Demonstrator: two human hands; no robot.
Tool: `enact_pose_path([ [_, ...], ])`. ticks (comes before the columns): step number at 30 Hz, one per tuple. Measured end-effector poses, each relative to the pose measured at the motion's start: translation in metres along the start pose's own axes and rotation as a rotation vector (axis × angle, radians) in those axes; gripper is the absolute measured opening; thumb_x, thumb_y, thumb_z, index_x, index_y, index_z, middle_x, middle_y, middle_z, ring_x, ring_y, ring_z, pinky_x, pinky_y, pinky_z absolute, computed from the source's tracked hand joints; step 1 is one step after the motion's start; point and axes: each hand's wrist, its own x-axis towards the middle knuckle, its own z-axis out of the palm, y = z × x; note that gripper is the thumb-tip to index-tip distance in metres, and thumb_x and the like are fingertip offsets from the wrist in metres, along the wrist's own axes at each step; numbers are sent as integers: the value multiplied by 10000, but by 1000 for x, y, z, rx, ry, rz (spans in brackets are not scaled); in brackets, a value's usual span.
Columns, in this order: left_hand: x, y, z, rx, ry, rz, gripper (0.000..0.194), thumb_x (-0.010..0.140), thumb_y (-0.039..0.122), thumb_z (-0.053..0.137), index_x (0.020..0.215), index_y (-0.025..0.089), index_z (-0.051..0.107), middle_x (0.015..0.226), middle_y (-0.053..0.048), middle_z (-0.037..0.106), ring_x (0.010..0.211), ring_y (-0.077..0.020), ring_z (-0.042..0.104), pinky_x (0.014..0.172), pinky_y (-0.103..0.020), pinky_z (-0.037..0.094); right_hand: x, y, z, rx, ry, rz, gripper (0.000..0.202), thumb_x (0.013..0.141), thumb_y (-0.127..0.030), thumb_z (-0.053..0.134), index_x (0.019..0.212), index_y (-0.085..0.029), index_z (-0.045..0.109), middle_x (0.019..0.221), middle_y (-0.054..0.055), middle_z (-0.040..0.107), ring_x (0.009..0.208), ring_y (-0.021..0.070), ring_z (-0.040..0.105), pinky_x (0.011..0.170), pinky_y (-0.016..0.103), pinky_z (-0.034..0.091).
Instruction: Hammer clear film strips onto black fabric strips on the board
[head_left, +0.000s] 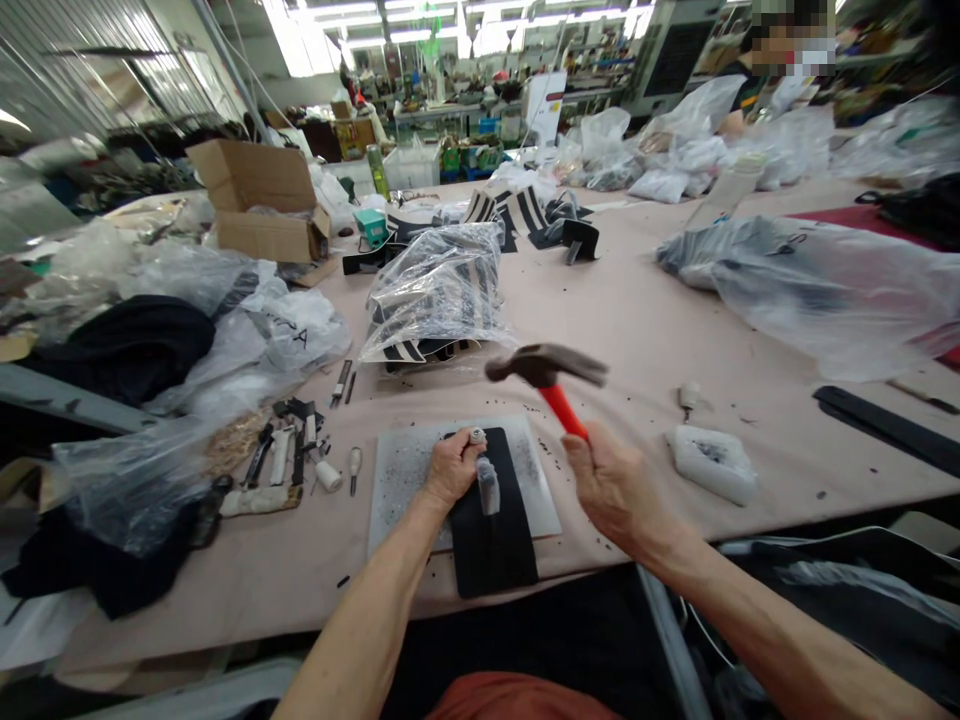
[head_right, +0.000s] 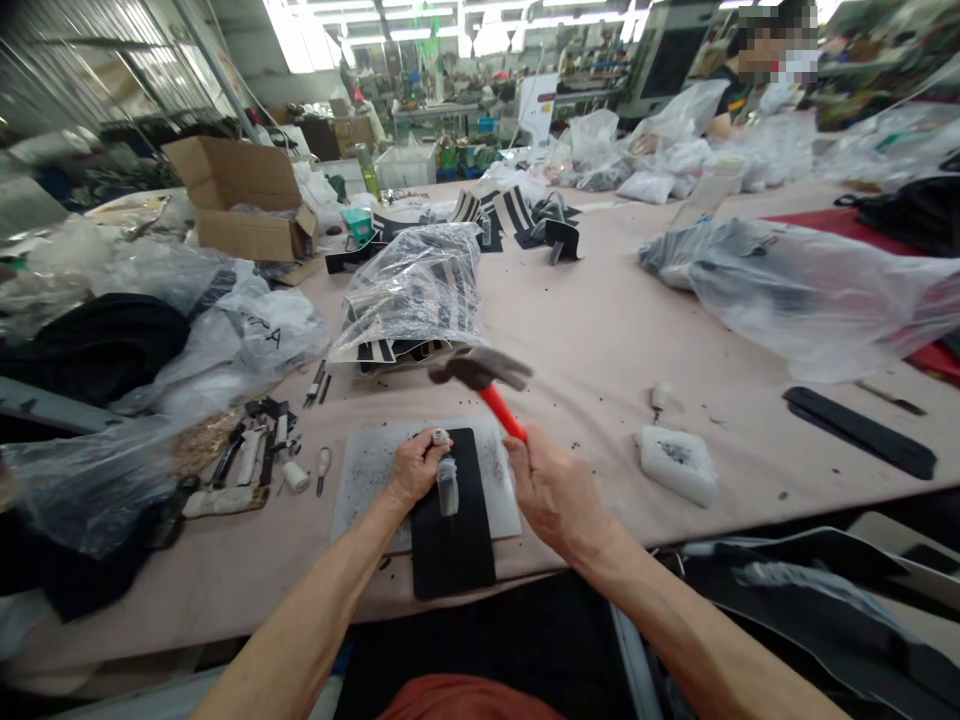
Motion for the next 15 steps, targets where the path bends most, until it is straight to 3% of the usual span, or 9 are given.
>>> enact_pose_path([
  [2, 0, -1, 0, 30, -4, -5, 105, 864, 156, 581, 879, 206, 672, 825, -30, 726, 763, -195, 679, 735, -279, 502, 4, -9, -6, -198, -211, -77, 326, 1013, -395, 356, 819, -199, 530, 590, 26, 547, 466, 140, 450, 496, 283, 217],
  [4, 0, -3, 1, 39, -12, -10, 105, 865, 144, 580, 874, 200, 669, 824, -28, 726, 763, -188, 679, 727, -268, 500, 10, -16, -17, -280, -287, -130, 288, 1009, -358, 391, 820, -196, 537, 581, 16, 551, 449, 133, 434, 500, 289, 176],
  [6, 0, -3, 2, 27, -22, -15, 126, 871, 139, 569, 906, 201, 673, 863, -30, 733, 801, -185, 684, 754, -263, 505, 15, -21, -27, -245, -107, -149, 312, 1013, -394, 386, 813, -201, 528, 572, 6, 531, 458, 131, 420, 508, 283, 182],
  [9, -1, -3, 2, 21, -23, -23, 138, 881, 156, 563, 940, 206, 677, 897, -34, 739, 838, -186, 684, 793, -265, 507, 17, -24, -29, -108, 313, -101, 388, 1032, -444, 277, 823, -204, 499, 597, 13, 522, 492, 136, 426, 524, 270, 239],
  [10, -1, -2, 1, 24, -21, -28, 132, 880, 161, 565, 933, 205, 678, 889, -35, 737, 832, -187, 682, 791, -266, 505, 15, -22, -26, -86, 345, -108, 401, 1033, -444, 252, 816, -206, 492, 596, 15, 517, 491, 136, 423, 524, 269, 245],
  [11, -1, -1, 1, 27, -22, -34, 125, 877, 163, 568, 921, 204, 678, 875, -33, 735, 819, -186, 679, 781, -265, 502, 12, -20, -21, -94, 296, -123, 403, 1030, -436, 246, 797, -209, 484, 577, 11, 502, 475, 134, 408, 515, 270, 235],
  [15, 0, 0, 0, 17, -33, -35, 137, 876, 159, 552, 898, 205, 680, 826, -24, 722, 782, -180, 668, 747, -256, 489, 4, 2, -6, -278, -268, -137, 318, 1011, -392, 368, 801, -207, 518, 548, 4, 506, 441, 138, 399, 510, 293, 154],
])
